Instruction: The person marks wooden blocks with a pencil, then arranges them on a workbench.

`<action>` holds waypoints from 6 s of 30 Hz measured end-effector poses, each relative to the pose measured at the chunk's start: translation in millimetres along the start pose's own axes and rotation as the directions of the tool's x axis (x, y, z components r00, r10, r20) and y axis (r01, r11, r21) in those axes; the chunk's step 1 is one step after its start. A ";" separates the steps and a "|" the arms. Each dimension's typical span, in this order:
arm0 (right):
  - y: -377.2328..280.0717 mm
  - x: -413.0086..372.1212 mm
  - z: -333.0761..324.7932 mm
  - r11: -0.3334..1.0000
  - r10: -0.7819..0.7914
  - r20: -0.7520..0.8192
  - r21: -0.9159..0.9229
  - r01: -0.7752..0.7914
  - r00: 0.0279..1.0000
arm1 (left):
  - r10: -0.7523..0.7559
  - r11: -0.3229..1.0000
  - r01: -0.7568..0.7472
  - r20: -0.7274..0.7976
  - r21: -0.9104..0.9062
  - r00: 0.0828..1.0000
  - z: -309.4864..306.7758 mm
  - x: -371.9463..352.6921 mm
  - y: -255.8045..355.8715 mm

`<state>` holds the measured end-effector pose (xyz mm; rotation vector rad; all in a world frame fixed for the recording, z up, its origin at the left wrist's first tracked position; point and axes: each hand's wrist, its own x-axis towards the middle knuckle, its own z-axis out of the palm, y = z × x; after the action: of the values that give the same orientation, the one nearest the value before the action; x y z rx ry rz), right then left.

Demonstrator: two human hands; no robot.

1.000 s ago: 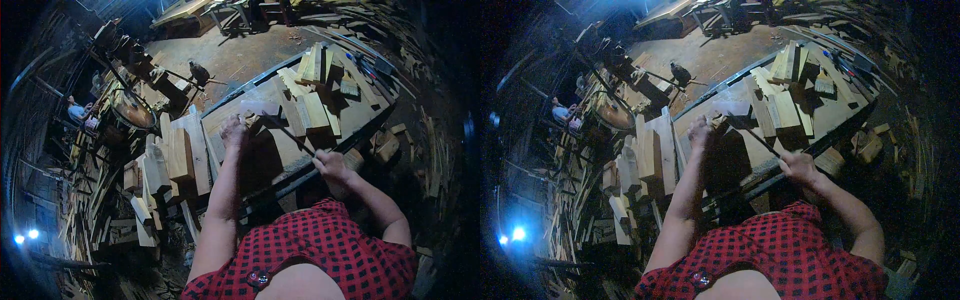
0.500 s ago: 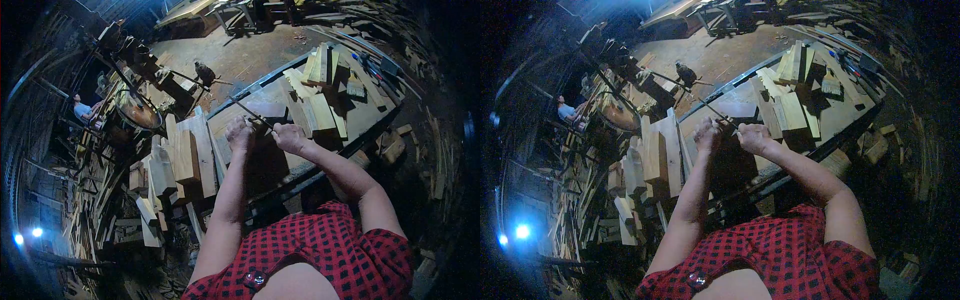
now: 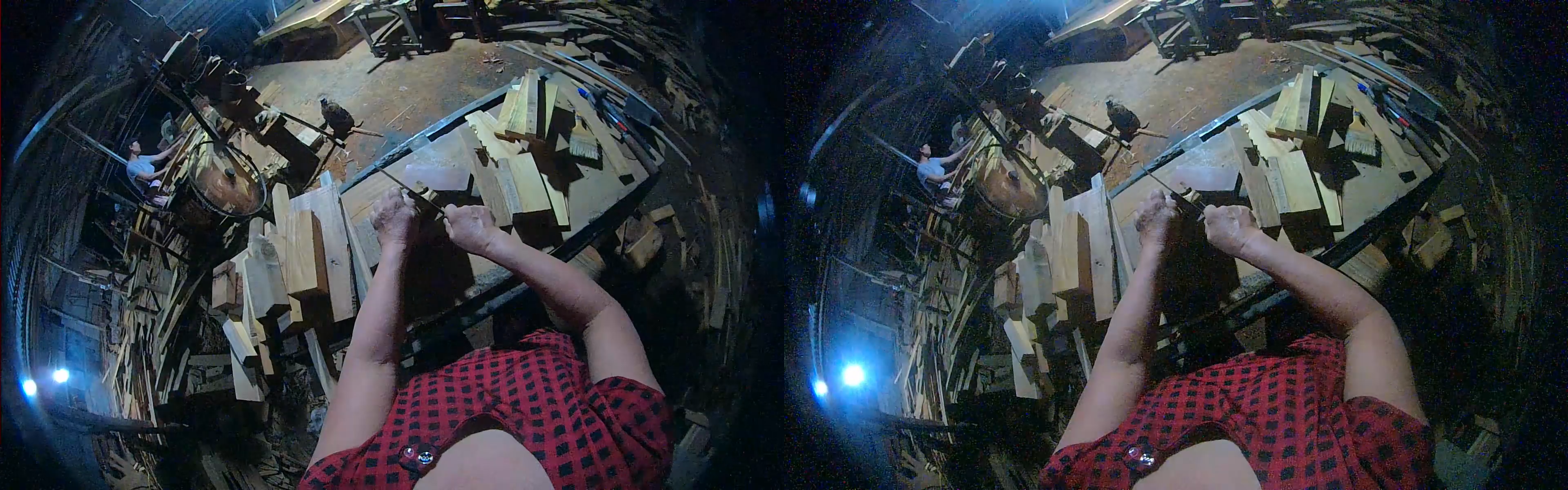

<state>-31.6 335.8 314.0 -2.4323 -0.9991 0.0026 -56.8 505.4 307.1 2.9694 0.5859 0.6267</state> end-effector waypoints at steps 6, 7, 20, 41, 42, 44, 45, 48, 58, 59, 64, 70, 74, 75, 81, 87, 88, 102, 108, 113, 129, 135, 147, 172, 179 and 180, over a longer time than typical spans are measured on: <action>16.6 -28.6 7.6 0.996 -0.046 -0.092 -0.083 0.039 0.995 | -0.029 1.000 0.029 0.016 0.003 0.999 1.7 1.6 -0.2; 18.4 -41.5 4.8 0.983 -0.118 -0.194 -0.160 0.087 0.974 | -0.019 1.000 0.019 -0.004 -0.019 1.000 1.4 1.0 -0.5; -13.3 28.3 6.0 0.996 0.008 -0.002 -0.083 -0.008 1.000 | 0.039 0.999 -0.039 -0.049 0.010 0.998 5.6 1.1 -1.8; -10.5 38.0 21.7 0.988 -0.011 0.105 -0.151 0.027 0.994 | -0.011 1.000 0.011 -0.007 -0.020 1.000 6.7 0.1 -1.4; -5.0 32.1 30.7 0.981 -0.024 -0.032 -0.193 0.017 0.999 | -0.003 1.000 0.003 -0.021 -0.020 1.000 8.1 -0.1 -1.9; 10.0 13.5 36.6 0.970 -0.042 -0.167 -0.241 0.001 0.985 | 0.003 1.000 -0.004 -0.036 -0.028 0.999 7.5 0.4 -1.3; 21.8 -1.4 34.9 0.981 -0.105 -0.160 -0.180 0.075 0.982 | -0.001 1.000 0.001 -0.012 -0.009 1.000 3.3 0.0 0.3; 13.2 -69.2 -15.6 0.988 0.070 0.038 -0.142 -0.064 0.997 | -0.014 1.000 0.015 0.038 -0.017 0.999 -1.9 3.1 1.1; -18.5 21.1 -6.4 0.996 0.009 -0.016 -0.086 -0.010 1.000 | 0.018 0.999 -0.019 -0.027 -0.034 0.999 1.2 0.1 0.4; -19.6 29.1 -0.8 0.997 0.007 -0.019 -0.081 -0.008 1.000 | 0.019 0.999 -0.020 -0.028 -0.028 0.999 -0.8 0.6 1.3; -1.1 -16.7 -5.4 0.996 -0.039 -0.080 -0.081 0.032 0.996 | -0.001 1.000 0.001 0.005 0.008 1.000 -1.5 1.1 2.8; 19.8 -89.8 -19.4 0.996 0.068 0.075 -0.056 -0.064 0.995 | -0.005 1.000 0.006 0.036 -0.024 0.999 5.2 5.9 -2.5; 12.8 -26.2 4.1 0.985 -0.055 -0.005 -0.164 0.054 0.998 | 0.010 1.000 -0.009 0.030 -0.027 1.000 6.6 2.5 -2.8; 12.0 -6.4 15.0 0.972 -0.142 -0.075 -0.200 0.124 0.987 | 0.014 1.000 -0.013 0.023 -0.019 1.000 8.9 2.0 -4.0; -13.1 17.7 4.2 0.995 -0.039 -0.083 -0.096 0.031 0.996 | -0.007 1.000 0.006 0.047 0.017 0.999 7.8 2.3 -1.4; 8.9 -77.6 -24.6 0.995 0.086 0.008 -0.056 -0.085 0.996 | 0.030 1.000 -0.030 0.003 -0.004 1.000 6.6 2.0 -2.1; 12.1 -85.0 -23.7 0.994 0.102 0.053 -0.043 -0.100 0.993 | 0.033 0.999 -0.033 0.002 0.019 0.999 5.3 1.3 -1.5; 13.0 -39.0 3.0 0.995 -0.050 -0.011 -0.090 0.049 0.999 | 0.003 1.000 -0.004 0.040 0.017 0.999 -2.8 -0.2 1.5; 53.9 -139.0 -46.9 0.987 0.115 0.127 0.095 -0.127 0.985 | -0.025 1.000 0.025 0.033 -0.007 0.999 3.7 0.9 -0.3; 72.2 -132.4 -57.1 0.830 0.291 0.078 0.476 -0.292 0.954 | -0.041 0.999 0.041 0.020 -0.022 0.999 7.1 1.0 -7.5; 95.1 -91.7 44.7 0.669 0.256 -0.073 0.733 -0.122 0.964 | -0.117 0.986 0.131 0.132 -0.106 0.984 12.4 8.5 -10.8; 98.3 -92.9 40.0 0.545 0.241 0.026 0.824 -0.158 0.970 | -0.154 0.897 0.224 0.206 -0.382 0.966 16.1 16.7 -35.1; 100.2 -91.0 41.5 0.473 0.275 0.054 0.862 -0.184 0.960 | 0.089 0.967 0.049 0.510 -0.250 0.856 -69.1 -6.6 -19.8; 96.3 -91.0 41.0 0.540 0.251 -0.048 0.836 -0.098 0.967 | 0.127 0.971 -0.104 0.093 -0.213 0.988 -73.5 -52.7 4.3; 96.4 -92.7 41.3 0.373 0.287 0.095 0.906 -0.202 0.953 | 0.171 0.948 -0.093 0.241 -0.306 0.955 -41.9 -14.0 -47.5; 95.2 -92.9 39.4 0.369 0.286 0.106 0.905 -0.212 0.952 | 0.184 0.956 -0.113 0.253 -0.272 0.950 -39.5 -11.3 -49.2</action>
<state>-44.2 235.2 219.3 -1.4620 -0.3551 0.4601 -99.5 545.7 332.9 2.7998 0.2379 0.2604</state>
